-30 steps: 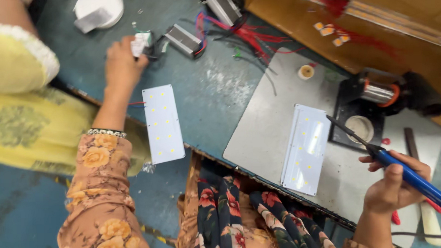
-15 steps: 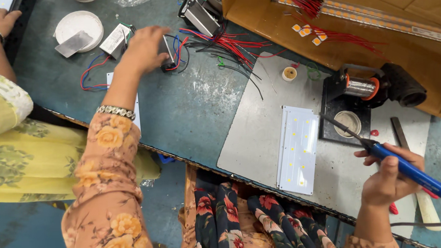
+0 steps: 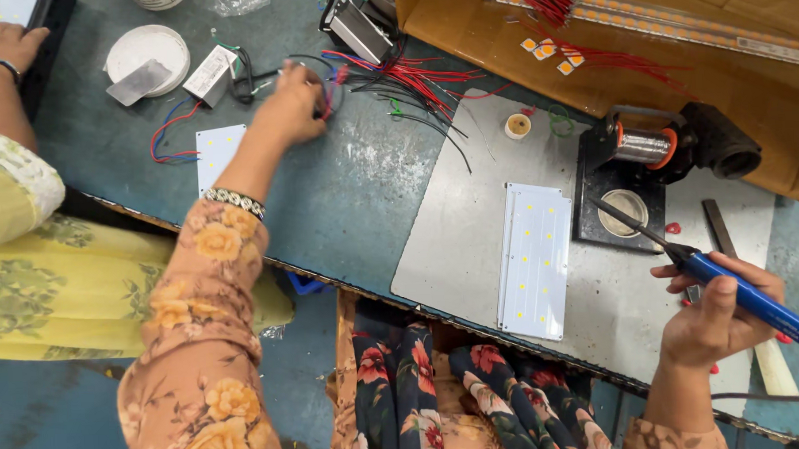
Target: The person strips wire ends with pliers, applies heat shrink tubing, and solders red and blue wires to LED panel contact points. The person repeats this process on multiple LED panels, moving them aside after each connection.
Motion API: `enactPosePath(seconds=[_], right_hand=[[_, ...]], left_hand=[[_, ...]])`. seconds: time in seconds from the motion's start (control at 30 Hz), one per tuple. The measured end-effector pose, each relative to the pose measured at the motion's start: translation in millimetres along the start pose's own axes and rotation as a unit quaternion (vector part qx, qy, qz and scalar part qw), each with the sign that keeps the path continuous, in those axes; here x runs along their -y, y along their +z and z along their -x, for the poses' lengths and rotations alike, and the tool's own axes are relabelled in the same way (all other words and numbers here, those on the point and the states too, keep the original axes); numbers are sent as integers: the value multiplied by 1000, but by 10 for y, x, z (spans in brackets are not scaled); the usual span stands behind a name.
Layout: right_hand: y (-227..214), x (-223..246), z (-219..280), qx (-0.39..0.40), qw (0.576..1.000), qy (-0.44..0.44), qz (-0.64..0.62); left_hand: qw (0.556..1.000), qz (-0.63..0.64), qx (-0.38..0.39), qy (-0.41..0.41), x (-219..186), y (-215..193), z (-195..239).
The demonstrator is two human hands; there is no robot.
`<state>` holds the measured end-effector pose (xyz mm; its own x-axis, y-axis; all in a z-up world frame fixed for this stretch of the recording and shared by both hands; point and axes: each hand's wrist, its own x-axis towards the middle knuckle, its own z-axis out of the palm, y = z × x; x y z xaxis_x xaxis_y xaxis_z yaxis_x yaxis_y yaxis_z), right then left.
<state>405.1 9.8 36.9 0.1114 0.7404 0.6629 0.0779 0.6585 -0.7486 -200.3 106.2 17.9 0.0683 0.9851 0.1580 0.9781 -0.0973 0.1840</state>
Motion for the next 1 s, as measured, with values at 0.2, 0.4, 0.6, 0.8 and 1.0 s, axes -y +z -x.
enactPosePath(seconds=[0.2,0.4,0.6,0.8,1.0], right_hand=[[-55,35,-8,-4,1000,-12,8],[-855,-658,179,-22,997,45,51],[-1725,-1571,283,-48,996,69,-2],[-1657,-1695,375,-20,997,70,-26],[-1415,-1337,403,-55,996,74,-7]], left_hand=[[982,150,17,115,-627,10,432],[970,231,-48,55,-941,-63,885],[843,474,-251,-43,-1037,-136,1110],[934,188,-174,-250,-909,-13,969],[961,30,-56,-269,-961,139,317]])
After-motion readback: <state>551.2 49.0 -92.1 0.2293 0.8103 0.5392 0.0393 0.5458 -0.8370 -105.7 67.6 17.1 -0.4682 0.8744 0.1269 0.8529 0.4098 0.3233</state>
